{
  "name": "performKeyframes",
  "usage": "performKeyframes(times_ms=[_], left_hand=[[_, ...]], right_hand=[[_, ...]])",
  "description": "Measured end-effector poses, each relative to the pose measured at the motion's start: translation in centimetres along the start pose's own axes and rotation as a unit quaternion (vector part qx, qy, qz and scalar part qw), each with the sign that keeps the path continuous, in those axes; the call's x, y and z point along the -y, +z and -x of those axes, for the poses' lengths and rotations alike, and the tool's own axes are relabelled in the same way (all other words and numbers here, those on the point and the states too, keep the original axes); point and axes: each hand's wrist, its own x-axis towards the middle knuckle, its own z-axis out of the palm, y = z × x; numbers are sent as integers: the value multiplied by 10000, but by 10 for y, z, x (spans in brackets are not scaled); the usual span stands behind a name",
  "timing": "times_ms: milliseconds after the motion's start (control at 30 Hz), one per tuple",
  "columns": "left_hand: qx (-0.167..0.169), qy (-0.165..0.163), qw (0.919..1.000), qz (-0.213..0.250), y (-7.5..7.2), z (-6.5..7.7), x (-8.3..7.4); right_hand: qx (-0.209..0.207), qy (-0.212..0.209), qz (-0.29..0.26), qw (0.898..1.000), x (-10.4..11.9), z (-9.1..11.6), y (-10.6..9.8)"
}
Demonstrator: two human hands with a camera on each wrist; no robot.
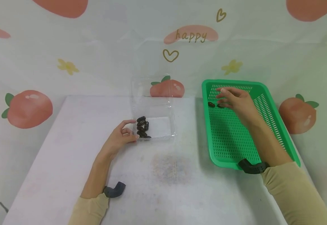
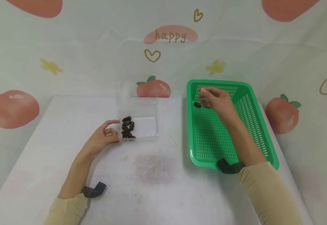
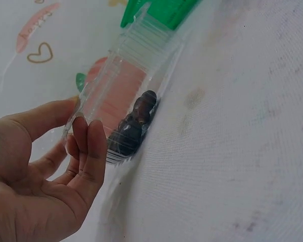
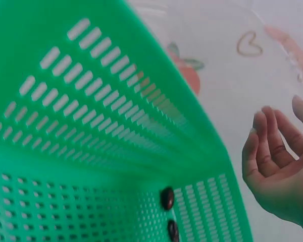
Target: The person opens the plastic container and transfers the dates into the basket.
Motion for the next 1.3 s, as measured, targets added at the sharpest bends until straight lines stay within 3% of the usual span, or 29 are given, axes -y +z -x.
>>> performKeyframes(times_ms=[500, 867, 1133, 1300], left_hand=[[15, -20, 9999, -107, 2, -3, -1], [42, 3, 10000, -61, 0, -1, 0], [44, -5, 10000, -36, 0, -1, 0], [97, 1, 9999, -36, 1, -1, -1]], right_hand=[[227, 36, 169, 9996, 15, 18, 46], [261, 223, -91, 9994, 10, 10, 92], [578, 116, -425, 9974, 7, 6, 128], [547, 139, -629, 9964, 5, 4, 144]])
